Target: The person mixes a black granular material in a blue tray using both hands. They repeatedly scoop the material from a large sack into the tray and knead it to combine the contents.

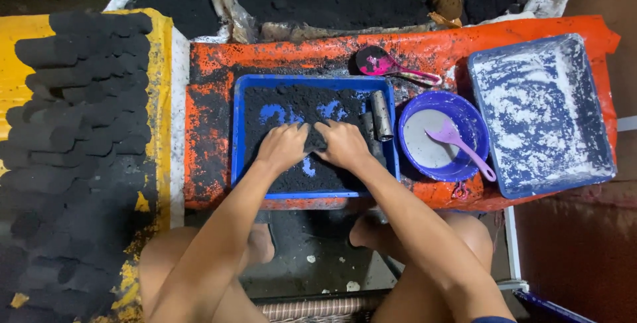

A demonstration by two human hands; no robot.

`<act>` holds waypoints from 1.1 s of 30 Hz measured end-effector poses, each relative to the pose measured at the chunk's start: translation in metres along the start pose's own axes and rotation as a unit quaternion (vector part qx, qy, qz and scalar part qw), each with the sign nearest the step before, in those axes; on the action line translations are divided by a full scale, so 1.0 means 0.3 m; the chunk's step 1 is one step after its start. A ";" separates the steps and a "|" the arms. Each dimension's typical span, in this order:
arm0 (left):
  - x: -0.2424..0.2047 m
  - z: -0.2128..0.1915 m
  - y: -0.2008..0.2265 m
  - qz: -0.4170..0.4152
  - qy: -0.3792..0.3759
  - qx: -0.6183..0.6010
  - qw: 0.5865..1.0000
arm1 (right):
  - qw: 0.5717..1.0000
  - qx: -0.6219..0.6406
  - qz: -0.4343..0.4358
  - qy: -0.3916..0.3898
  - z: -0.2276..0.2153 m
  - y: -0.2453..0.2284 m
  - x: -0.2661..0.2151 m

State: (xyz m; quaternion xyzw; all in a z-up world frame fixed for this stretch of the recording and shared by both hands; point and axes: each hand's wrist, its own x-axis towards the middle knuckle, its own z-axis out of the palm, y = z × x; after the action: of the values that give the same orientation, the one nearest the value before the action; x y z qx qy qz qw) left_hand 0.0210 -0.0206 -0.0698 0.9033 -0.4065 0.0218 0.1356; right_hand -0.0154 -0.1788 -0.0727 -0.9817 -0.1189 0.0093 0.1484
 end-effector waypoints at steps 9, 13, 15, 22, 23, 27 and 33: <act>0.074 -0.276 0.075 -0.034 -0.100 -0.102 0.989 | 0.968 0.248 0.037 -0.026 -0.378 -0.068 0.000; 0.071 -0.286 0.020 -0.030 -0.110 -0.050 0.992 | 0.975 0.222 0.014 -0.012 -0.321 0.002 0.001; 0.069 -0.348 0.018 -0.046 -0.115 -0.036 0.992 | 0.983 0.181 0.014 -0.022 -0.350 0.003 0.005; 0.082 -0.326 -0.009 -0.049 -0.144 -0.037 0.988 | 0.985 0.161 0.020 -0.059 -0.341 0.017 0.009; 0.082 -0.319 -0.015 -0.043 -0.148 -0.039 0.987 | 0.984 0.169 0.019 -0.057 -0.340 0.013 0.011; 0.088 -0.318 -0.012 -0.041 -0.152 -0.046 0.986 | 0.978 0.204 0.020 -0.043 -0.347 0.005 0.021; 0.097 -0.366 0.015 -0.045 -0.171 -0.088 0.980 | 0.972 0.229 0.032 -0.036 -0.416 -0.017 0.024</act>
State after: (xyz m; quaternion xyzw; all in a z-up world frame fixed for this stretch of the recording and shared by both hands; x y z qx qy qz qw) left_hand 0.0451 -0.0158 0.0413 0.8956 -0.3829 -0.1750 0.1440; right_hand -0.0030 -0.2086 0.0482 -0.9239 -0.0870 0.0764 0.3646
